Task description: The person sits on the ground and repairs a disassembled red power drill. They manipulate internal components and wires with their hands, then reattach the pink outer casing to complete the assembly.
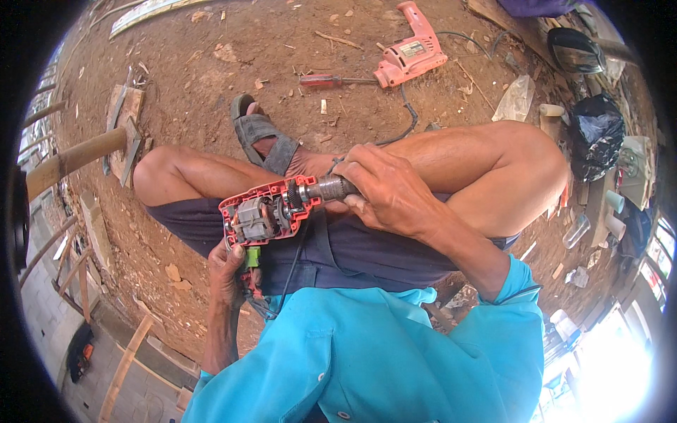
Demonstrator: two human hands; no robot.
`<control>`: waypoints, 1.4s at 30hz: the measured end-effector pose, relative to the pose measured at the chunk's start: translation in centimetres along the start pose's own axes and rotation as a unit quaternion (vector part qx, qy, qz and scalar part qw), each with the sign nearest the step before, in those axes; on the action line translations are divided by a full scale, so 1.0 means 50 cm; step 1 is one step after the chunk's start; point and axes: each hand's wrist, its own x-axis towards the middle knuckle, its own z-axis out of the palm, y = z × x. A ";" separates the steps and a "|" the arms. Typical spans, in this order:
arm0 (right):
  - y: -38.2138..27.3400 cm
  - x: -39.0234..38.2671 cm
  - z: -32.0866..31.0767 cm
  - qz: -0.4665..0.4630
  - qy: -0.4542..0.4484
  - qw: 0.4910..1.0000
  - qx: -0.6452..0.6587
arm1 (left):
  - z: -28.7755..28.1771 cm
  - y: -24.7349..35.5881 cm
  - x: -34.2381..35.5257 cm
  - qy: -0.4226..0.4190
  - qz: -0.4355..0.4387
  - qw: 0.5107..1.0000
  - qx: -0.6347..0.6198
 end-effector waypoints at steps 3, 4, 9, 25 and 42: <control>-0.003 -0.001 0.002 -0.003 0.003 1.000 -0.014 | 0.002 0.005 -0.002 -0.002 -0.004 1.000 -0.002; -0.004 -0.002 0.002 -0.008 0.007 1.000 -0.020 | 0.002 0.003 -0.001 -0.003 -0.005 1.000 -0.004; 0.001 0.003 0.005 -0.041 0.044 0.997 -0.039 | 0.002 0.003 0.010 -0.002 0.007 1.000 -0.005; -0.011 0.014 -0.005 0.006 -0.001 1.000 -0.015 | -0.002 -0.002 0.012 -0.009 0.018 1.000 0.010; -0.012 0.011 -0.010 0.035 -0.030 0.999 -0.002 | -0.008 -0.008 0.013 -0.010 0.018 1.000 0.009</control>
